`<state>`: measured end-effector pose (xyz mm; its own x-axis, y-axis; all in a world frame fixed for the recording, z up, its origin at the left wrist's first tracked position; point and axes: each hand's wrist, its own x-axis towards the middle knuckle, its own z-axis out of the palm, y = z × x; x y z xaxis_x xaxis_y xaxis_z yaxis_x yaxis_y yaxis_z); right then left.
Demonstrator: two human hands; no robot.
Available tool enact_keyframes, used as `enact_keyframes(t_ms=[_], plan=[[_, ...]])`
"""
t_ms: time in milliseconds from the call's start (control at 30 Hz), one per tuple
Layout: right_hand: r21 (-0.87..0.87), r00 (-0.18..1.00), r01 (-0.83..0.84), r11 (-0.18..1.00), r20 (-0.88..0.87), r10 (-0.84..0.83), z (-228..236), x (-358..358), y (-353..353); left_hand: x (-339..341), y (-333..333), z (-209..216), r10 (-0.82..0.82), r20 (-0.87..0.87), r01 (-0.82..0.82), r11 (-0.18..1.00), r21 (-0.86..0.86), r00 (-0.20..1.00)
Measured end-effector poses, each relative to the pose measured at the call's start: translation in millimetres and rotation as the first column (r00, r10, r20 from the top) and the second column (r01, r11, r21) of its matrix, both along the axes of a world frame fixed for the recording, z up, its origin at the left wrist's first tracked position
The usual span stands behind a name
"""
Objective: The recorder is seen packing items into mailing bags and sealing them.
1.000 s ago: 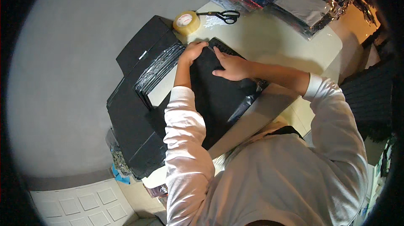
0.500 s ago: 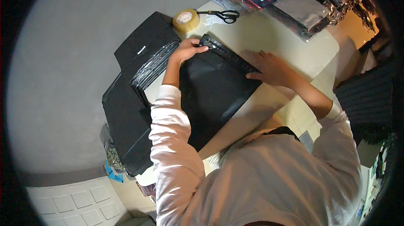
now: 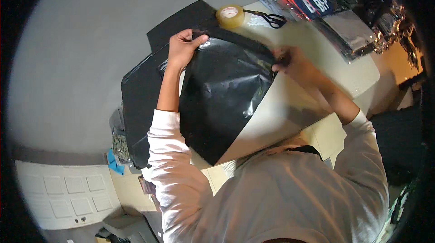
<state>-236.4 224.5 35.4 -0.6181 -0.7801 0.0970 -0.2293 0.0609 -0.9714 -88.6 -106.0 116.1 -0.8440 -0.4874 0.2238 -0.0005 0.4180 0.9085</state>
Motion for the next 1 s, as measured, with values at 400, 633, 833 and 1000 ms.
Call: enact_keyframes(t_ms=[400,633,833,1000], plan=[[-0.152,0.665,0.080,0.985,-0.728,-0.166,205,-89,-58,91,10,126,0.218,-0.504,-0.327,0.935,-0.137,0.836],[-0.119,0.751,-0.055,0.991,-0.660,-0.038,293,-65,-70,129,-10,169,0.241,-0.515,-0.440,0.844,-0.307,0.822],[-0.162,0.827,-0.038,0.986,-0.558,-0.060,323,-62,-63,116,33,192,0.166,-0.560,-0.413,0.842,-0.348,0.812],[-0.136,0.777,0.035,0.990,-0.620,-0.113,325,-58,-62,130,-8,193,0.233,-0.523,-0.470,0.796,-0.382,0.820]])
